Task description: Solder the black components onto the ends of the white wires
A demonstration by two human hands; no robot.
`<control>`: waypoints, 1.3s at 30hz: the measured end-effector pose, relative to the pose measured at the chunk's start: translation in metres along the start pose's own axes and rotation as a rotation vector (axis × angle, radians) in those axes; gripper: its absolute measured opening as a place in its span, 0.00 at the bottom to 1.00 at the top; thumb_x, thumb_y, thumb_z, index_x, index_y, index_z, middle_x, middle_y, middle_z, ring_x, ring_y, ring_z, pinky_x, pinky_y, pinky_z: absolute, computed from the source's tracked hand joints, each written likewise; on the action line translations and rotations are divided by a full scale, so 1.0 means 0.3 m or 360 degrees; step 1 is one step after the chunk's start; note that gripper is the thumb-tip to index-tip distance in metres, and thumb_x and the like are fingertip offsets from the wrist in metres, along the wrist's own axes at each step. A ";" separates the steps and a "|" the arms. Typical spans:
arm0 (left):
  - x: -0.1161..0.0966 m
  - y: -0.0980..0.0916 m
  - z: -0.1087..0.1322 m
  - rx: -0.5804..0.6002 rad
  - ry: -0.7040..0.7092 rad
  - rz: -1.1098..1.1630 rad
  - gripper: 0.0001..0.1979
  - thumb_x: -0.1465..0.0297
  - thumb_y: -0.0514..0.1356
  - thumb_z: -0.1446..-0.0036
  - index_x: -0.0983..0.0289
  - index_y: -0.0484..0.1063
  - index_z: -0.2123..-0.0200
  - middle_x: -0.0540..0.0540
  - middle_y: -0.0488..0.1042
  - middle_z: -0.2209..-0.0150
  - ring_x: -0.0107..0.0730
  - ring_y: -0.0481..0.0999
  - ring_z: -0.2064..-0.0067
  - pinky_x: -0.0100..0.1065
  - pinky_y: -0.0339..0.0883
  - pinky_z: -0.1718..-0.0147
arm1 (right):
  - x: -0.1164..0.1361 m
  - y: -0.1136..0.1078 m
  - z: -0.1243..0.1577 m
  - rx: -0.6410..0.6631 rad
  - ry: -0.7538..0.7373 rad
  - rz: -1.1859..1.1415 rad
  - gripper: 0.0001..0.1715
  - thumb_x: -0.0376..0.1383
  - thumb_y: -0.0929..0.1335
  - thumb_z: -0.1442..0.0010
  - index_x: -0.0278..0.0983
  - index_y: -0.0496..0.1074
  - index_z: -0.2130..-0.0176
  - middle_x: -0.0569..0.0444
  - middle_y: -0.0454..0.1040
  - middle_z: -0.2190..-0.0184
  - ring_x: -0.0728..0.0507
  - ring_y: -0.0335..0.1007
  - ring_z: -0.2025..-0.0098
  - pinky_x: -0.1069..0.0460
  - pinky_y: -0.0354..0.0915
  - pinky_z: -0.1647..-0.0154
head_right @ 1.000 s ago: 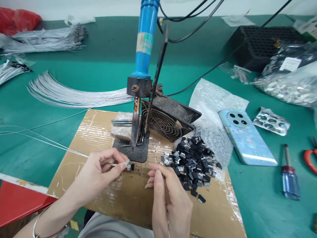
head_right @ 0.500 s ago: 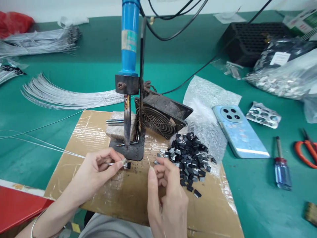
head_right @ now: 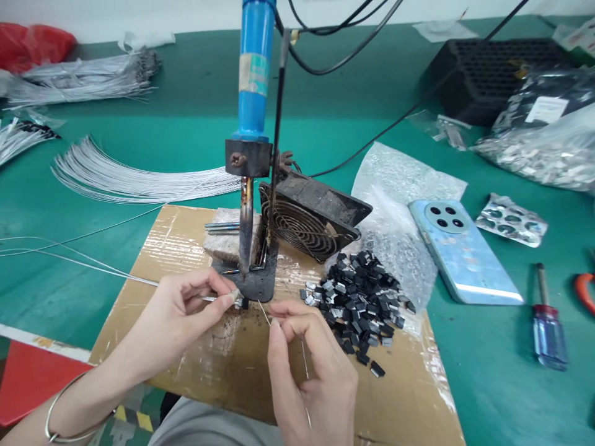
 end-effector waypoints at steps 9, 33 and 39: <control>-0.011 0.001 -0.023 -0.0059 0.0024 -0.0012 0.07 0.68 0.61 0.42 0.64 0.72 0.71 0.56 0.79 0.66 0.42 0.77 0.60 0.40 0.69 0.59 | 0.018 0.039 -0.030 0.0052 0.0234 -0.0386 0.13 0.38 0.67 0.32 0.41 0.68 0.70 0.51 0.79 0.47 0.43 0.76 0.43 0.50 0.71 0.43; 0.006 0.018 -0.044 -0.0056 0.0008 0.0035 0.06 0.68 0.62 0.43 0.63 0.73 0.71 0.55 0.77 0.68 0.40 0.76 0.62 0.38 0.69 0.62 | 0.012 0.024 -0.066 -0.0183 0.0076 0.0252 0.09 0.41 0.64 0.30 0.45 0.74 0.55 0.56 0.82 0.62 0.47 0.81 0.62 0.55 0.72 0.60; 0.005 0.027 -0.031 0.0056 0.0038 0.0115 0.06 0.69 0.62 0.41 0.63 0.74 0.70 0.54 0.79 0.66 0.38 0.76 0.62 0.37 0.69 0.62 | -0.009 0.073 -0.064 0.0083 0.0058 -0.0040 0.09 0.39 0.67 0.32 0.43 0.77 0.55 0.54 0.81 0.60 0.46 0.79 0.65 0.53 0.73 0.63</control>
Point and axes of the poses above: each hand's wrist, its own z-axis away from the middle knuckle, its own y-axis out of the palm, x = y × z, the point moved 4 cm from there along -z, towards the middle knuckle
